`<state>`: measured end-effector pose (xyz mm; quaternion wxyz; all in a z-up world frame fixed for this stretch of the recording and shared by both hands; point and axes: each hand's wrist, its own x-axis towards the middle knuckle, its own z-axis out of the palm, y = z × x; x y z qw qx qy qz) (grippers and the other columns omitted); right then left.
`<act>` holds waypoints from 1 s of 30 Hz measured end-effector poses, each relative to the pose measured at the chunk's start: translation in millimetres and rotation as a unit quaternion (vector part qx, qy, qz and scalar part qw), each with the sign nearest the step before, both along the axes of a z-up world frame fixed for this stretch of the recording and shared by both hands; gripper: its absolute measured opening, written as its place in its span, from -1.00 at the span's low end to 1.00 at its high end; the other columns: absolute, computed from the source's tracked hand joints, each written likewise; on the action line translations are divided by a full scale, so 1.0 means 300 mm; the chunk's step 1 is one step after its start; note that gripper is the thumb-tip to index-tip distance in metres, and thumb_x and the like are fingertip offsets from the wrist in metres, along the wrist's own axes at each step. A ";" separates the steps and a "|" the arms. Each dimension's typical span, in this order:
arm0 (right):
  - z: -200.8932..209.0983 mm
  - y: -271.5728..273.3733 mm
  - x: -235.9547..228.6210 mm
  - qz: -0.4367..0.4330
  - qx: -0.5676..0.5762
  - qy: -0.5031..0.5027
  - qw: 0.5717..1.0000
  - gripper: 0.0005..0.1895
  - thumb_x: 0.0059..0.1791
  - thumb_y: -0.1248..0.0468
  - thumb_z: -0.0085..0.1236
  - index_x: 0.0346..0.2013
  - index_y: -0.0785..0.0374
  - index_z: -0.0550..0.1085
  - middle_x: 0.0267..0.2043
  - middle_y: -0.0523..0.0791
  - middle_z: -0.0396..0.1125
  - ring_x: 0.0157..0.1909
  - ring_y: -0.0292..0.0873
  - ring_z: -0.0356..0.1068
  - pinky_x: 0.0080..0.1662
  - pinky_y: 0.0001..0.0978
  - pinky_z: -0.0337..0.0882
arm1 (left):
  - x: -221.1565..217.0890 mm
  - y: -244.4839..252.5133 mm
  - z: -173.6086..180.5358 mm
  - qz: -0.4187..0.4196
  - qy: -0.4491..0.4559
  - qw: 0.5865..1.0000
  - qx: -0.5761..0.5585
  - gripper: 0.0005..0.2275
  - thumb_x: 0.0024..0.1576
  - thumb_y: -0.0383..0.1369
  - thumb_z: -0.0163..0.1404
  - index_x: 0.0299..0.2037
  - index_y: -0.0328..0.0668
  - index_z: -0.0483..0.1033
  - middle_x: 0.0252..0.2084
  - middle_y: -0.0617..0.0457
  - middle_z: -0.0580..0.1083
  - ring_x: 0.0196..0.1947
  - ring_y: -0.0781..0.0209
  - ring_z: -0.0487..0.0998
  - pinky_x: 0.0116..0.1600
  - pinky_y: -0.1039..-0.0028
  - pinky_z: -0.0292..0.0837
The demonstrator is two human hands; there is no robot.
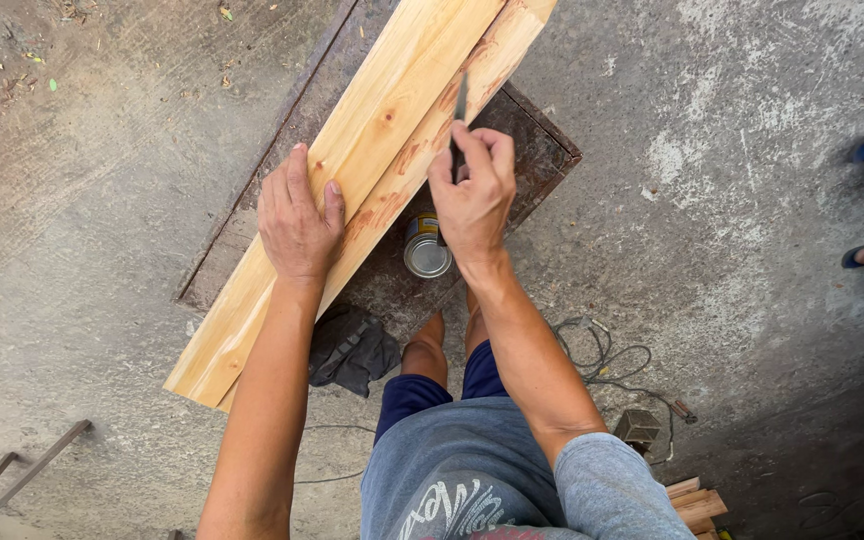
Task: The person uses a putty knife to apply wood stain from a can onto several wooden planks. They repeatedly dip the tool into the can and spread the stain along the grain of the wood, working on multiple planks in sequence.
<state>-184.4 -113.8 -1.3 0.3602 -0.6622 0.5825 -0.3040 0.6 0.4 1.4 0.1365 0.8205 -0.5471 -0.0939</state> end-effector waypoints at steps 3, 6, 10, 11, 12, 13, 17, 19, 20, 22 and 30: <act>-0.019 -0.039 -0.007 -0.038 0.004 -0.006 0.999 -0.64 0.01 0.43 0.25 0.11 0.41 0.51 -0.02 -0.05 0.29 -0.36 -0.32 0.36 -0.40 -0.52 0.44 | 0.001 0.002 0.001 0.001 0.004 1.000 0.004 -0.54 0.31 -0.26 0.02 0.36 -0.31 0.28 0.13 -0.22 0.45 0.09 -0.16 0.47 0.16 0.12 0.39; -0.039 -0.064 0.018 -0.038 0.015 -0.020 0.999 -0.62 0.02 0.41 0.26 0.13 0.42 0.50 0.01 -0.06 0.28 -0.36 -0.36 0.36 -0.38 -0.55 0.46 | -0.003 0.001 0.000 0.003 0.002 1.000 0.001 -0.54 0.31 -0.26 0.01 0.36 -0.30 0.29 0.13 -0.21 0.45 0.09 -0.16 0.47 0.16 0.12 0.39; -0.029 -0.007 0.078 -0.034 0.035 -0.023 0.999 -0.57 -0.03 0.39 0.31 0.12 0.43 0.49 0.01 -0.03 0.25 -0.39 -0.35 0.31 -0.37 -0.55 0.44 | -0.001 0.002 0.000 0.003 0.007 1.000 0.001 -0.54 0.32 -0.26 0.01 0.36 -0.31 0.29 0.14 -0.21 0.46 0.09 -0.16 0.47 0.18 0.12 0.39; -0.017 0.018 0.078 -0.029 0.044 -0.026 0.998 -0.58 -0.03 0.40 0.30 0.11 0.44 0.50 0.00 -0.03 0.25 -0.40 -0.35 0.31 -0.38 -0.55 0.42 | -0.005 0.005 0.000 0.002 0.003 1.000 0.001 -0.54 0.31 -0.26 0.01 0.36 -0.31 0.28 0.14 -0.21 0.45 0.09 -0.17 0.47 0.18 0.12 0.39; -0.005 0.037 0.079 -0.024 0.050 -0.029 0.998 -0.60 -0.03 0.40 0.29 0.10 0.44 0.50 0.00 -0.02 0.25 -0.40 -0.35 0.32 -0.40 -0.56 0.41 | -0.003 0.001 0.000 0.000 -0.002 1.000 0.000 -0.54 0.30 -0.26 0.01 0.36 -0.31 0.28 0.13 -0.21 0.45 0.09 -0.17 0.47 0.18 0.11 0.39; 0.005 0.046 0.076 -0.020 0.056 -0.033 0.998 -0.61 -0.02 0.41 0.28 0.10 0.44 0.51 0.00 -0.01 0.26 -0.41 -0.35 0.32 -0.42 -0.56 0.40 | -0.001 -0.004 -0.002 -0.001 -0.006 1.000 -0.002 -0.53 0.30 -0.25 0.01 0.36 -0.32 0.28 0.13 -0.22 0.45 0.09 -0.17 0.47 0.18 0.11 0.39; 0.006 0.021 0.031 -0.047 -0.012 -0.008 0.999 -0.63 -0.01 0.43 0.25 0.10 0.42 0.51 0.01 -0.03 0.28 -0.31 -0.33 0.37 -0.37 -0.58 0.44 | 0.005 0.001 -0.005 -0.002 0.000 1.000 0.000 -0.53 0.30 -0.26 0.01 0.36 -0.32 0.28 0.14 -0.22 0.45 0.09 -0.18 0.47 0.18 0.11 0.39; -0.021 -0.031 0.021 -0.074 -0.030 0.006 0.997 -0.63 -0.01 0.44 0.27 0.09 0.43 0.53 0.00 -0.03 0.32 -0.34 -0.31 0.35 -0.36 -0.53 0.41 | -0.002 0.013 -0.005 -0.002 0.008 1.000 0.002 -0.53 0.30 -0.28 0.01 0.37 -0.32 0.28 0.15 -0.22 0.45 0.10 -0.17 0.47 0.21 0.11 0.39; -0.034 -0.057 0.032 -0.070 -0.030 0.006 0.997 -0.63 -0.01 0.44 0.25 0.10 0.43 0.52 0.01 -0.02 0.31 -0.30 -0.30 0.37 -0.36 -0.55 0.44 | 0.000 0.008 -0.008 -0.001 0.003 1.000 0.000 -0.53 0.30 -0.27 0.01 0.37 -0.32 0.28 0.14 -0.22 0.45 0.10 -0.17 0.47 0.20 0.11 0.39; -0.045 -0.080 0.063 -0.062 -0.030 0.008 0.998 -0.64 0.01 0.44 0.22 0.11 0.45 0.51 0.02 -0.01 0.29 -0.22 -0.29 0.40 -0.36 -0.59 0.49 | 0.000 0.002 -0.007 0.000 -0.006 1.000 -0.001 -0.53 0.29 -0.26 0.02 0.36 -0.31 0.29 0.13 -0.22 0.45 0.10 -0.17 0.48 0.19 0.12 0.39; -0.019 0.015 0.061 -0.046 0.020 -0.015 0.999 -0.63 0.01 0.42 0.22 0.10 0.50 0.49 0.03 0.03 0.24 -0.32 -0.29 0.40 -0.37 -0.57 0.51 | 0.000 0.000 -0.004 -0.002 -0.005 1.000 0.000 -0.53 0.30 -0.26 0.01 0.36 -0.32 0.28 0.13 -0.22 0.45 0.10 -0.18 0.47 0.20 0.11 0.38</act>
